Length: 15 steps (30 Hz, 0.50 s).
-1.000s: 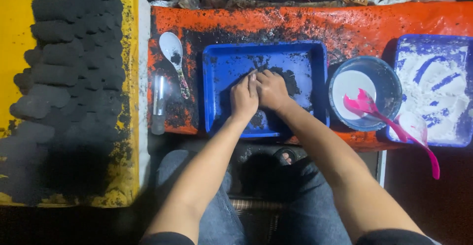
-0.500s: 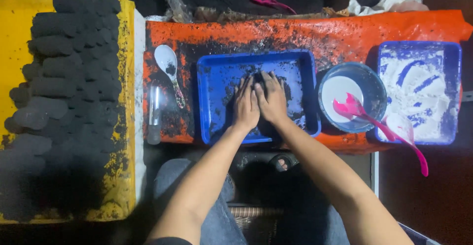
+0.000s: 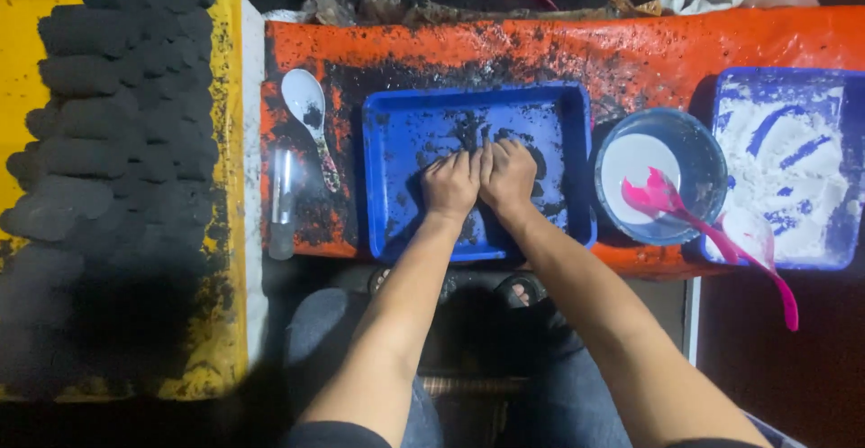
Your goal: The person kneads a dark, granular substance in a blue tray using both hands. They then pour water from a metal kettle into the tray and continue to mix and press the material.
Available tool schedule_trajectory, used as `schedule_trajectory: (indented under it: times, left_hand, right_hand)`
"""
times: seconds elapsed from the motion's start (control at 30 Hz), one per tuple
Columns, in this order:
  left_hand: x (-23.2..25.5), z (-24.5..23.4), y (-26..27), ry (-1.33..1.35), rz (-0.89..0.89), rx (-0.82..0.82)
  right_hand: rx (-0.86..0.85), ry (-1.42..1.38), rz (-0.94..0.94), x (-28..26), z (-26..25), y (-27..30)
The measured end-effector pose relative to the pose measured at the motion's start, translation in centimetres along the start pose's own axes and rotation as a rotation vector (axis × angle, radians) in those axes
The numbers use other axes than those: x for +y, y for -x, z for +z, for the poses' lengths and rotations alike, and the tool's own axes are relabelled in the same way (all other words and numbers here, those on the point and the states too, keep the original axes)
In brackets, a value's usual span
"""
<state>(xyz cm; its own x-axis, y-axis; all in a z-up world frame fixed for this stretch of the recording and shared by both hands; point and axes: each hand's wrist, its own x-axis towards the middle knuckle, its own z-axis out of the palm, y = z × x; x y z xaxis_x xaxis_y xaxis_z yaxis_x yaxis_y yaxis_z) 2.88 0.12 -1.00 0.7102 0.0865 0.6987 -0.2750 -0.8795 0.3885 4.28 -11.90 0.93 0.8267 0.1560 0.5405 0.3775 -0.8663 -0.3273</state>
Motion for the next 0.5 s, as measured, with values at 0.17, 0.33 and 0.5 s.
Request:
schedule_trajectory:
  times: [0.17, 0.33, 0.5]
  left_hand:
    - [-0.7, 0.3, -0.8, -0.01, -0.013, 0.025]
    - [-0.1, -1.3, -2.5, 0.11, -0.045, 0.0]
    - [3.3, -8.1, -4.6, 0.371, -0.418, -0.392]
  right_hand:
    - [0.004, -0.061, 0.059, -1.1, -1.3, -1.0]
    - [0.012, -0.105, 0.053, -0.4, -2.0, -1.3]
    - [-0.183, -0.233, 0.174, -2.6, -7.7, -2.4]
